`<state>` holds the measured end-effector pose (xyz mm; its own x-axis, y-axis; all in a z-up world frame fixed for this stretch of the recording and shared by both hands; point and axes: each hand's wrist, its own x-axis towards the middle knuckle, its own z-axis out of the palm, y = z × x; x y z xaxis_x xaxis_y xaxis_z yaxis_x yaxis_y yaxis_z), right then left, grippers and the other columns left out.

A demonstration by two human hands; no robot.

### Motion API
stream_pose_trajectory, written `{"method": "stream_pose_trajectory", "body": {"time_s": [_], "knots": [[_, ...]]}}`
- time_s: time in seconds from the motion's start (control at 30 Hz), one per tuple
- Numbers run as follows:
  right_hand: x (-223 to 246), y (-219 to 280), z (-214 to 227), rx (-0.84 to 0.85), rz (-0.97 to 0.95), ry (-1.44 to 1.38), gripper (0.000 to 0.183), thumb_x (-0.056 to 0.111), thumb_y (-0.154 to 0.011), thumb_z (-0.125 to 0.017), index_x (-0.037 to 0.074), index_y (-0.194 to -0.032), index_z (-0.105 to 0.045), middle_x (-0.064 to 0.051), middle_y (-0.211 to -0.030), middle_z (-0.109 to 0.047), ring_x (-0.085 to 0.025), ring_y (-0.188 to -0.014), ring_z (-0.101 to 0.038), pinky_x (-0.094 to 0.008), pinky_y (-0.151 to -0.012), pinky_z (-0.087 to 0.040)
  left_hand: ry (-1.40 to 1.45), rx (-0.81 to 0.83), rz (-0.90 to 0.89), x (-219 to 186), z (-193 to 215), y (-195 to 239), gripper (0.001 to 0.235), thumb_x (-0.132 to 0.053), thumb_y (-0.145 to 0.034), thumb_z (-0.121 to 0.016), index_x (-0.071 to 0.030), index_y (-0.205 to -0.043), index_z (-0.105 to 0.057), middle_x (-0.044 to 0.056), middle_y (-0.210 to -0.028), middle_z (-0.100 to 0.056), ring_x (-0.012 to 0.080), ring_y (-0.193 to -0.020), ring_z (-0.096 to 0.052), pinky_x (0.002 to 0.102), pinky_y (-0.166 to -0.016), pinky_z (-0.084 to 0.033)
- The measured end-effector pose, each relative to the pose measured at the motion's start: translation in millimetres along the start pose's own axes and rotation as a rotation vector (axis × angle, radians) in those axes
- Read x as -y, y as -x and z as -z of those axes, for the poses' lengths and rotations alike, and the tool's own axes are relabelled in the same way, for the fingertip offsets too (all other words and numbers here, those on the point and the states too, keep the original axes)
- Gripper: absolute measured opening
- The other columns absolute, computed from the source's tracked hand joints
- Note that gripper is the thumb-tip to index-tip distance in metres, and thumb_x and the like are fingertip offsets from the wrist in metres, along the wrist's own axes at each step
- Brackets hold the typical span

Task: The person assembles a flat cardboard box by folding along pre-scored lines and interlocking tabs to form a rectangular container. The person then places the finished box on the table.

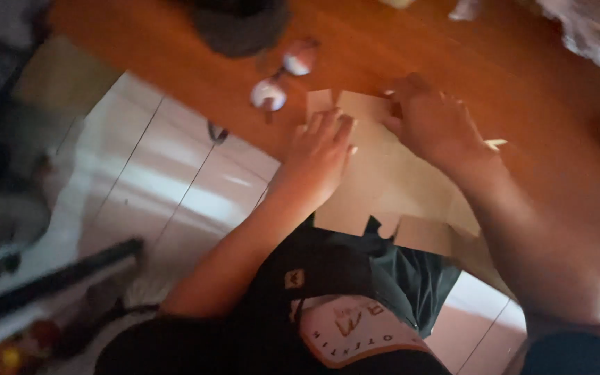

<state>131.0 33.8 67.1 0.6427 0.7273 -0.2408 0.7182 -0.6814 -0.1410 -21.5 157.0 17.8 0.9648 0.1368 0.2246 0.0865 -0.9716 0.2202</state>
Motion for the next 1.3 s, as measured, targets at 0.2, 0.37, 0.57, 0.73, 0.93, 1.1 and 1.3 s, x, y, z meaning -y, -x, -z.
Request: {"method": "stream_pose_trajectory", "body": {"time_s": [0.2, 0.37, 0.57, 0.73, 0.93, 1.1, 1.3], "knots": [[34.1, -22.2, 32.2, 0.231, 0.027, -0.032, 0.054, 0.040, -0.075, -0.078, 0.005, -0.114, -0.064, -0.018, -0.117, -0.061, -0.042, -0.105, -0.057, -0.052, -0.072, -0.047, 0.252, 0.004, 0.062, 16.5, -2.6, 4.8, 0.054, -0.024, -0.089, -0.068, -0.001, -0.133, -0.046, 0.019, -0.135, -0.049, 0.0378, -0.114, -0.052, 0.048, -0.090, -0.045], [32.4, -23.1, 31.0, 0.252, 0.033, -0.008, 0.051, 0.042, -0.076, -0.078, 0.011, -0.110, -0.056, -0.016, -0.105, -0.063, -0.040, -0.087, -0.062, -0.050, -0.064, -0.045, 0.190, 0.012, 0.131, 17.6, -11.4, 6.2, 0.076, -0.031, -0.090, -0.072, -0.005, -0.148, -0.031, 0.015, -0.152, -0.040, 0.0320, -0.129, -0.049, 0.043, -0.097, -0.045], [9.9, -19.0, 11.5, 0.176, 0.111, -0.068, 0.037, 0.027, -0.088, -0.055, 0.015, -0.122, -0.061, -0.013, -0.115, -0.066, -0.041, -0.100, -0.062, -0.051, -0.085, -0.044, 0.135, 0.065, 0.167, 8.5, -18.5, -13.7, 0.073, -0.032, -0.093, -0.065, -0.010, -0.150, -0.025, 0.011, -0.149, -0.046, 0.0342, -0.131, -0.045, 0.047, -0.075, -0.047], [4.7, -7.4, -18.4, 0.028, 0.098, 0.167, 0.038, 0.037, -0.100, -0.056, 0.002, -0.102, -0.070, -0.018, -0.090, -0.066, -0.043, -0.090, -0.069, -0.053, -0.076, -0.056, 0.167, -0.073, 0.094, 6.0, -33.0, -21.4, 0.069, -0.028, -0.085, -0.070, -0.009, -0.142, -0.036, 0.008, -0.120, -0.052, 0.0275, -0.100, -0.053, 0.041, -0.069, -0.047], [-8.4, 12.9, -49.5, -0.477, 0.551, 0.501, 0.010, 0.014, -0.095, -0.054, 0.015, -0.086, -0.058, -0.002, -0.079, -0.057, -0.021, -0.075, -0.067, -0.032, -0.073, -0.054, 0.083, -0.157, -0.038, 9.6, -58.0, -11.3, 0.040, -0.024, -0.083, -0.066, -0.007, -0.115, -0.051, 0.011, -0.101, -0.052, 0.0278, -0.090, -0.052, 0.038, -0.071, -0.045], [-8.9, 32.3, -59.1, -0.383, 0.570, 0.460, 0.023, 0.031, -0.092, -0.054, 0.014, -0.102, -0.067, -0.003, -0.099, -0.063, -0.022, -0.090, -0.069, -0.035, -0.085, -0.050, 0.012, -0.188, -0.063, 2.7, -31.9, 13.8, 0.050, -0.035, -0.091, -0.063, -0.006, -0.130, -0.055, 0.016, -0.126, -0.058, 0.0315, -0.117, -0.048, 0.045, -0.098, -0.039], [19.9, 61.7, -63.9, -0.417, 0.449, 0.536, 0.036, 0.030, -0.102, -0.049, 0.008, -0.126, -0.065, -0.011, -0.108, -0.062, -0.031, -0.103, -0.067, -0.044, -0.102, -0.046, -0.056, -0.227, -0.103, -8.8, -13.0, 24.2, 0.040, -0.024, -0.100, -0.057, 0.003, -0.131, -0.055, 0.022, -0.136, -0.054, 0.0346, -0.133, -0.045, 0.052, -0.115, -0.028]]}}
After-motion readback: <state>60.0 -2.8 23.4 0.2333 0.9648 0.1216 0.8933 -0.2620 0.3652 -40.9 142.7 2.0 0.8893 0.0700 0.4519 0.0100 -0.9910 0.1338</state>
